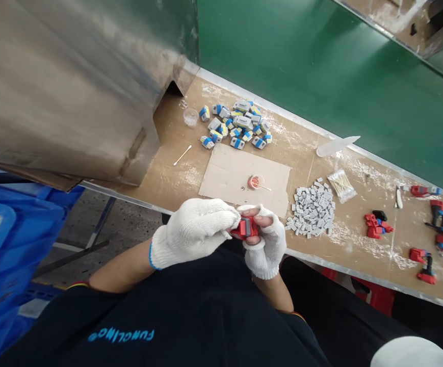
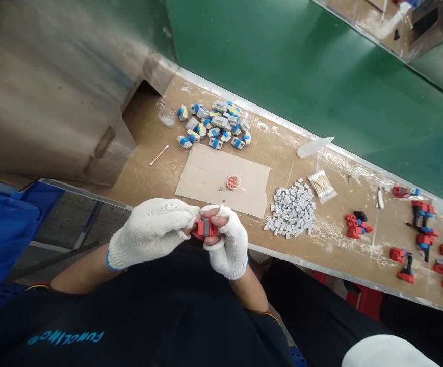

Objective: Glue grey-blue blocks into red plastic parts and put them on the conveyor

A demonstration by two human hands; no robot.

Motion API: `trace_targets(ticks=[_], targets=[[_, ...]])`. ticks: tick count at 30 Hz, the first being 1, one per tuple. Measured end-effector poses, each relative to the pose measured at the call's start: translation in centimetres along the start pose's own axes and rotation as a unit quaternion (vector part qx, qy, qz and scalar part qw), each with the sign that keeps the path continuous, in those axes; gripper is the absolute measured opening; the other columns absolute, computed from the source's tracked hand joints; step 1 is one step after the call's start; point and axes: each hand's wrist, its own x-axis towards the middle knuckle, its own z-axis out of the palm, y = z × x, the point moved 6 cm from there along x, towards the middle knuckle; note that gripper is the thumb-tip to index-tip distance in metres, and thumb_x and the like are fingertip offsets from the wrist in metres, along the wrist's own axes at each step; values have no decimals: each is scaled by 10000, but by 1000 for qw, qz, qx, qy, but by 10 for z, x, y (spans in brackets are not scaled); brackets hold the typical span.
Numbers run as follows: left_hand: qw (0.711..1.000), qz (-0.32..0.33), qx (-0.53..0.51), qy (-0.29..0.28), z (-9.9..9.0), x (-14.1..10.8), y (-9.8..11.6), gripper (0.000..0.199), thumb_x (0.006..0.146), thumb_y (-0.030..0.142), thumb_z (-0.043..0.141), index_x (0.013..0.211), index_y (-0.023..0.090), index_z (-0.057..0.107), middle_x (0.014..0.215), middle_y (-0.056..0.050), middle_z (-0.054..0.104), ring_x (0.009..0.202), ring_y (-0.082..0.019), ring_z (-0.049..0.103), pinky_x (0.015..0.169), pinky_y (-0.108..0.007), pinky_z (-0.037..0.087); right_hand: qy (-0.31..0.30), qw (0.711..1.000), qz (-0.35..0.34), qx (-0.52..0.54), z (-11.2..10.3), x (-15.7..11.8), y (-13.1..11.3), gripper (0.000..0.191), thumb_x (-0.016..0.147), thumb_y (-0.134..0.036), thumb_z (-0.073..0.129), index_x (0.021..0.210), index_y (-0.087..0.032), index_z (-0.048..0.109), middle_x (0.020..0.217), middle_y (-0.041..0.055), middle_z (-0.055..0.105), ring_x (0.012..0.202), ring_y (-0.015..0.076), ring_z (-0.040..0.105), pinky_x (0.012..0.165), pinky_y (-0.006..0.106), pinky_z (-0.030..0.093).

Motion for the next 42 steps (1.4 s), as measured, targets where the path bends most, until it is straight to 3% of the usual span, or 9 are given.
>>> trace_targets(ticks=[8, 18, 22, 26, 32, 36, 42], targets=[[999, 32, 2, 29, 1, -1, 3, 201, 970, 37, 654, 982, 235, 688, 878, -28, 856, 750, -170, 823, 728, -233, 659, 10, 998, 30, 52, -2, -4, 0, 175, 1145, -435, 650, 1300, -354, 659, 1169, 76, 774, 1015, 272, 852, 744, 392, 753], [999, 48, -3, 18, 5, 4, 1, 204, 1013, 30, 633, 955, 216, 692, 883, -32, 862, 734, -167, 827, 686, -231, 640, 0, 997, 54, 62, -11, -3, 1, 109, 1126, -415, 721, 1145, -316, 681, 1144, 64, 812, 1022, 253, 862, 814, 402, 779], [1000, 12, -7, 24, 5, 2, -4, 198, 1052, 49, 646, 948, 209, 698, 901, -40, 863, 774, -168, 842, 741, -224, 659, 0, 997, 42, 67, -13, -1, 3, 151, 1110, -407, 753, 1225, -326, 696, 1158, 58, 822, 1019, 247, 871, 776, 376, 768], [998, -48, -31, 25, 4, 2, -9, 174, 1077, 135, 728, 917, 202, 709, 914, -60, 856, 825, -180, 851, 775, -227, 671, 14, 995, 27, 90, -14, -2, 6, 214, 1112, -385, 753, 1317, -347, 707, 1210, 70, 844, 1093, 259, 877, 832, 408, 783], [997, -65, -46, 6, 3, 5, -4, 122, 1024, 81, 702, 976, 181, 755, 999, -79, 874, 870, -175, 851, 826, -233, 670, 31, 994, 18, 107, -16, -5, 10, 278, 1088, -350, 796, 1355, -358, 718, 1226, 58, 862, 1129, 250, 877, 870, 396, 784], [996, -80, -34, 15, 5, 5, -2, 160, 965, 45, 668, 919, 188, 721, 936, -58, 842, 812, -173, 816, 773, -250, 639, 18, 994, 12, 107, -15, -4, 7, 316, 1082, -335, 806, 1387, -355, 725, 1263, 65, 859, 1168, 254, 873, 899, 399, 789], [999, -48, 13, -6, 8, 7, 3, 199, 990, 77, 624, 847, 204, 681, 853, -43, 805, 723, -171, 737, 710, -287, 575, 12, 995, 18, 96, -12, -1, 1, 323, 1081, -335, 808, 1393, -380, 734, 1258, 59, 862, 1084, 243, 886, 762, 327, 767]])
